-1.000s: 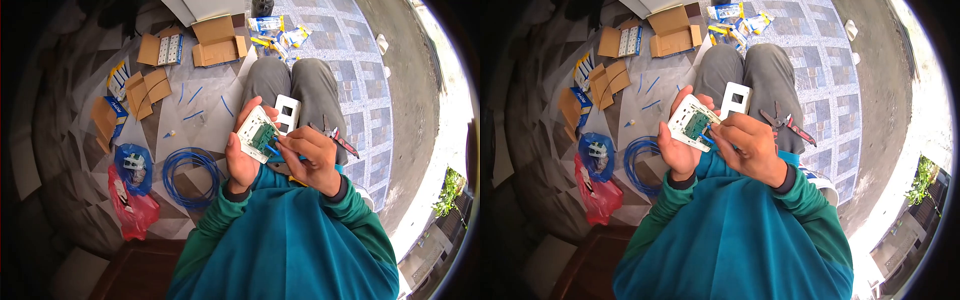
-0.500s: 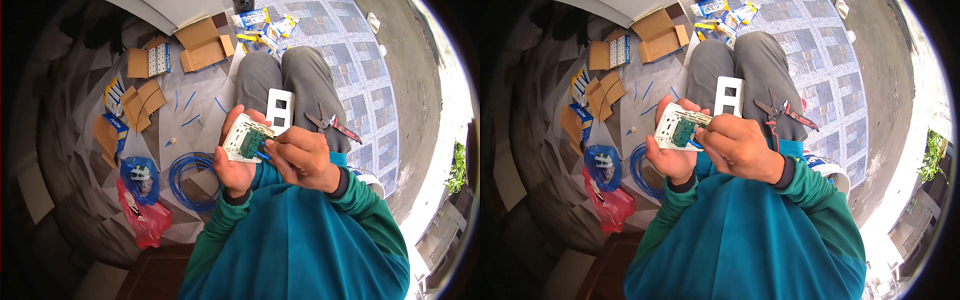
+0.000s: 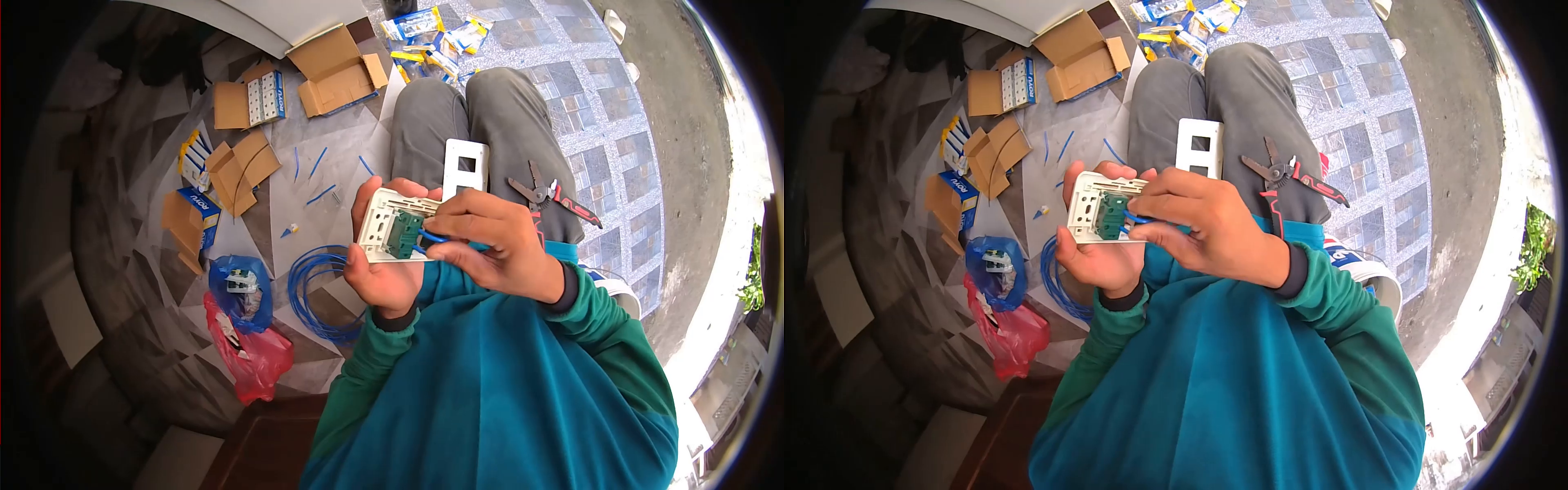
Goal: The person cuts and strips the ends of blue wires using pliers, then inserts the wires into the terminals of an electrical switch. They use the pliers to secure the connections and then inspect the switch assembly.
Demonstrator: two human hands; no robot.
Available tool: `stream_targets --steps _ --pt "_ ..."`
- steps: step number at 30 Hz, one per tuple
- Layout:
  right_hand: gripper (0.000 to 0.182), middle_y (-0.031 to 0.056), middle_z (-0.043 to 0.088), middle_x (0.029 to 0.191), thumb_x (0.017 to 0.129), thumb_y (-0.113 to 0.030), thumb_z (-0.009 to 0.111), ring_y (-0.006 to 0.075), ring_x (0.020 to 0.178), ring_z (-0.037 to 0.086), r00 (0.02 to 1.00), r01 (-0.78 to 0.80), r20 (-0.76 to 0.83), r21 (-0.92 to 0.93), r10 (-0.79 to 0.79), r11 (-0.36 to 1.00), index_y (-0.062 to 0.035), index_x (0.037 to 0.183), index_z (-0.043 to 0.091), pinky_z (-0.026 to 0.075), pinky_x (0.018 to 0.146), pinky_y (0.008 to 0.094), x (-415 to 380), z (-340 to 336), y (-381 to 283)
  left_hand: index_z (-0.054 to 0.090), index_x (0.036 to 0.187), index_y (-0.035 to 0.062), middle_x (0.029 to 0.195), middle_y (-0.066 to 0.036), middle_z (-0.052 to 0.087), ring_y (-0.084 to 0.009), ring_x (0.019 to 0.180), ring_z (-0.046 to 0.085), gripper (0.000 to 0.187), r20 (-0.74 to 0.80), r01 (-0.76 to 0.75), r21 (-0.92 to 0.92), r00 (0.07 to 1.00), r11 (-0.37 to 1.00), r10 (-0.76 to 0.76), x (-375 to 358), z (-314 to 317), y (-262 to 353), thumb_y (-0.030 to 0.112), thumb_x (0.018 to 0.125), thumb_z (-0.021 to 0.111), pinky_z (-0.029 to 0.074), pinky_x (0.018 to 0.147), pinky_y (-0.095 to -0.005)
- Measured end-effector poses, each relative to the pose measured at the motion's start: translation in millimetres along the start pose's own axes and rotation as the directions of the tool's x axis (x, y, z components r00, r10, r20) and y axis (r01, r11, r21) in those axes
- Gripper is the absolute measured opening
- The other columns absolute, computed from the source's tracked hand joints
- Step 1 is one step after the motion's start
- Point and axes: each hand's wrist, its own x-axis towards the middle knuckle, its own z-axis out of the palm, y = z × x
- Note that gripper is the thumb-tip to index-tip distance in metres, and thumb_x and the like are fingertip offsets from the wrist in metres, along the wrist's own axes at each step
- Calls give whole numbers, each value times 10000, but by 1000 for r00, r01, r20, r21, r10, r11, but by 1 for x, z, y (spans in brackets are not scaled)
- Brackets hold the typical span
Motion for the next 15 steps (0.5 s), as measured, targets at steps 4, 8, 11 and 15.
stream_targets --steps 4,8,11,15 --pt "504 113 582 1046 809 -189 755 209 913 615 954 -272 -83 154 287 950 -3 1231 550 518 735 309 -1 0 0 353 1433 125 1301 -159 490 -336 1237 451 600 -19 -102 -172 995 980 100 0 3 8 370 895 458 259 1127 -536" --pt "606 76 611 1113 858 -202 729 106 941 576 812 -526 258 712 523 465 1 1350 438 497 767 253 -13 -6 10 423 1401 143 1430 -114 433 -331 1372 336 564 172 -23 -185 984 983 55 -11 -9 12 258 858 521 137 1181 -531" --pt "604 80 641 1030 863 -162 711 121 924 588 854 -514 286 589 433 623 -15 1375 426 492 794 291 -9 -27 14 509 1254 115 1451 -188 392 -352 1387 311 452 188 297 -311 950 903 -248 -17 -10 28 359 874 526 199 1150 -523" --pt "554 143 664 1006 825 -132 704 262 920 635 858 -450 422 349 291 822 -28 1328 496 489 848 386 -6 -32 16 276 1405 92 1424 -208 354 -336 1280 441 671 172 752 -70 657 656 -734 -33 -30 28 531 931 455 409 1010 -475"
